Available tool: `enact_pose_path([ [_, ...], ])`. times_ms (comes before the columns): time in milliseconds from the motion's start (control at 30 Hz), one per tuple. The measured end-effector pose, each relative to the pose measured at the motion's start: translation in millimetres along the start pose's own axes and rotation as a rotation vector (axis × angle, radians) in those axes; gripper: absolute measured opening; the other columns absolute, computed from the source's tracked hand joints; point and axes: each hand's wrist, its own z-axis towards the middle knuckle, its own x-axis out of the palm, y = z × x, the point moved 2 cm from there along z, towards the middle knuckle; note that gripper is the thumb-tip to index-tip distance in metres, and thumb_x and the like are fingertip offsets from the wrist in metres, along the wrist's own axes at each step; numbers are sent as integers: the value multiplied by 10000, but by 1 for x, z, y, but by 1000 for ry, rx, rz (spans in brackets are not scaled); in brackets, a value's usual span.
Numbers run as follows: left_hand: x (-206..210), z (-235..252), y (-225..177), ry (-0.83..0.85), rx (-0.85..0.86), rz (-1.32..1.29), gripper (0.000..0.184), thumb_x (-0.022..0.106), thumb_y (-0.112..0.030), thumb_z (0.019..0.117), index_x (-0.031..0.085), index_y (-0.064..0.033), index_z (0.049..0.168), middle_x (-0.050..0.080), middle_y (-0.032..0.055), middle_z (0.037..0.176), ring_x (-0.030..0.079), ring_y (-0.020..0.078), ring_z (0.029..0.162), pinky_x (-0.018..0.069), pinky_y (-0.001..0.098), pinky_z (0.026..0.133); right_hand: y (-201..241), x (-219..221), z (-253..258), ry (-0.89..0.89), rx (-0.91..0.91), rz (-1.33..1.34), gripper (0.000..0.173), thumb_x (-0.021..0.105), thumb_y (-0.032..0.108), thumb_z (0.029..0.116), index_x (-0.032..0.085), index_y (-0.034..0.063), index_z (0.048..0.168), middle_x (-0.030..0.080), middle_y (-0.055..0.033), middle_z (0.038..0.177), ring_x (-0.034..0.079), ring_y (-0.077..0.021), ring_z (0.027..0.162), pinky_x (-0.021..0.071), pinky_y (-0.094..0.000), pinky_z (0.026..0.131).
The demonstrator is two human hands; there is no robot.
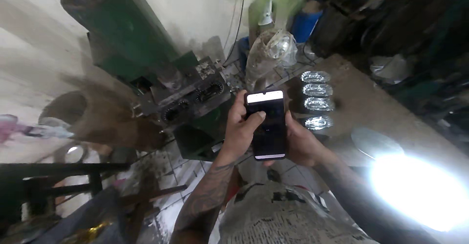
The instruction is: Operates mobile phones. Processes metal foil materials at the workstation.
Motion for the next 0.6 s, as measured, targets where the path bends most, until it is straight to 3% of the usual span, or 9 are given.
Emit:
enact_pose_path([
  [267,1,-2,4,-25,-70,-18,550,531,-2,961,367,-73,1481,668,119,1195,696,200,1020,608,394,866,1,0,-1,-4,14,1,723,180,678,1036,496,154,1423,671,-158,1278,701,-323,1110,643,-498,816],
  [467,9,-7,10,-15,-131,-53,626,560,-7,955,327,-94,1530,680,132,1192,708,227,1017,614,408,886,8,0,-1,6,-22,24,830,307,812,934,507,163,1410,692,-142,1260,714,-297,1104,652,-462,797],
  [600,11,-4,6,-79,-130,46,608,618,-46,955,352,-98,1500,681,131,1169,716,235,981,634,401,826,5,-1,-2,19,-28,-1,755,230,727,1007,489,158,1430,671,-146,1289,696,-301,1135,643,-478,826],
])
